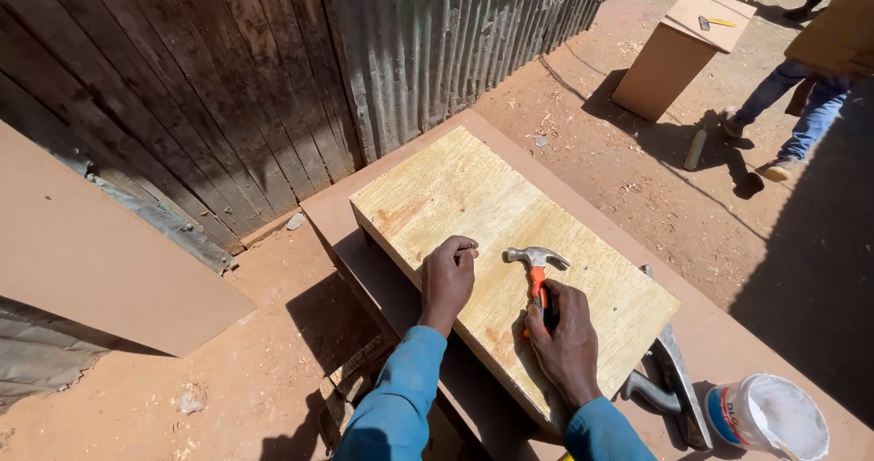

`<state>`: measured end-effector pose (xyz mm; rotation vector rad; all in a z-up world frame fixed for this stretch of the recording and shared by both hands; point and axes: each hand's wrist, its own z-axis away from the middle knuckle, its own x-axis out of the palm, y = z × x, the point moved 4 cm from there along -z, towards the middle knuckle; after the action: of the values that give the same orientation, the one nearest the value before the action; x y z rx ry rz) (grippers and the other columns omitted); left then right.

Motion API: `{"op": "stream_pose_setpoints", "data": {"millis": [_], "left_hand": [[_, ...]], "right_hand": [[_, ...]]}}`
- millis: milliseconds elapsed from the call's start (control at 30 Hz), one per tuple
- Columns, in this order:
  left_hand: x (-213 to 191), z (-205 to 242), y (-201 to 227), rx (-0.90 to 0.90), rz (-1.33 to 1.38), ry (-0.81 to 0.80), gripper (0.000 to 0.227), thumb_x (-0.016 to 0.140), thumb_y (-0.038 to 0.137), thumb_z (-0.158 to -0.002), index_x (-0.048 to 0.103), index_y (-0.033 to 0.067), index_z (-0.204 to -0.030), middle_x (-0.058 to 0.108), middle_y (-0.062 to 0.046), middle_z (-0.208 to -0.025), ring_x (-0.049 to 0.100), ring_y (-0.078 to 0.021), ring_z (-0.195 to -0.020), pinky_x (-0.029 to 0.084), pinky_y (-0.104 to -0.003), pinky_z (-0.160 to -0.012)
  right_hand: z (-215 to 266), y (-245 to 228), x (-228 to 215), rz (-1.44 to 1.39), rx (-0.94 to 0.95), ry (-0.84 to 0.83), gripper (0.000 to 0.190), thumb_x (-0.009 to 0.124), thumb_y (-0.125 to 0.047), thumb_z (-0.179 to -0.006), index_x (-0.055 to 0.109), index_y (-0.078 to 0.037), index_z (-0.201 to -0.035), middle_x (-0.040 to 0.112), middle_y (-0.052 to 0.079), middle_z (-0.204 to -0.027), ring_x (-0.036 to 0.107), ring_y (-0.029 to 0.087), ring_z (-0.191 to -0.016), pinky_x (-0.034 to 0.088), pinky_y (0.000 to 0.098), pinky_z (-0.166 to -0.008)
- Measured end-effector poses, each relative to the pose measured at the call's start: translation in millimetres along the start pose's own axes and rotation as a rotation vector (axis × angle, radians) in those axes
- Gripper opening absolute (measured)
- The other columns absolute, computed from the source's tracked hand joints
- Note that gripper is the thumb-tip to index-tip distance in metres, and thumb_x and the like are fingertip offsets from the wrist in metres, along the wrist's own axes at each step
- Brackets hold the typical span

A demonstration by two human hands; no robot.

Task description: The person is assembling a wooden structure by hammering nails and then smoothing the edges with a hand plane.

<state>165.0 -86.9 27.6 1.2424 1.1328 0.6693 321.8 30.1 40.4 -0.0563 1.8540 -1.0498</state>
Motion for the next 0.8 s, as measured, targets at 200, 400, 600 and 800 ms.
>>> {"op": "stream_pose_setpoints", "data": {"millis": [200, 400, 600, 800], "left_hand": [[-2.9, -43.2, -17.0, -0.052, 0.064, 0.122, 0.015, 0.049, 0.007, -0.092, 0.064, 0.0097, -0.095, 0.07, -0.012, -0.098, 0.067, -0.0242, -0.094, 0.056, -0.04, -0.072], [-20.7, -85.9, -26.6, -0.017, 0.015, 0.187, 0.016, 0.048, 0.012, -0.093, 0.064, 0.0118, -0.098, 0.07, -0.01, -0.104, 0.067, -0.0252, -0.099, 0.055, -0.043, -0.077], [-53.4, -132.8, -44.1, 0.029, 0.048, 0.312, 0.017, 0.049, 0.013, -0.09, 0.065, 0.0088, -0.095, 0.072, -0.012, -0.093, 0.069, -0.0263, -0.097, 0.054, -0.043, -0.067], [-65.1, -192.7, -95.2, 0.178, 0.037, 0.483, 0.019, 0.046, 0.005, -0.09, 0.065, 0.0053, -0.088, 0.066, -0.014, -0.093, 0.059, -0.0306, -0.087, 0.05, -0.048, -0.072]], "right_hand": [[1.1, 8.8, 2.1, -0.002, 0.04, 0.019, 0.04, 0.059, -0.028, -0.084, 0.057, -0.013, -0.121, 0.058, 0.006, -0.108, 0.057, 0.021, -0.095, 0.047, 0.0391, -0.069], [-0.1, 6.3, 1.2, -0.008, 0.088, 0.001, 0.044, 0.059, -0.029, -0.082, 0.057, -0.016, -0.124, 0.058, 0.006, -0.112, 0.058, 0.02, -0.099, 0.047, 0.0393, -0.076], [-2.9, 19.1, 9.5, 0.006, 0.022, 0.038, 0.041, 0.058, -0.027, -0.082, 0.057, -0.014, -0.12, 0.059, 0.004, -0.113, 0.054, 0.021, -0.111, 0.045, 0.0412, -0.082], [0.9, -8.0, -1.7, -0.05, 0.151, 0.049, 0.04, 0.061, -0.025, -0.078, 0.061, -0.015, -0.117, 0.061, 0.005, -0.107, 0.064, 0.019, -0.084, 0.049, 0.0344, -0.077]]}}
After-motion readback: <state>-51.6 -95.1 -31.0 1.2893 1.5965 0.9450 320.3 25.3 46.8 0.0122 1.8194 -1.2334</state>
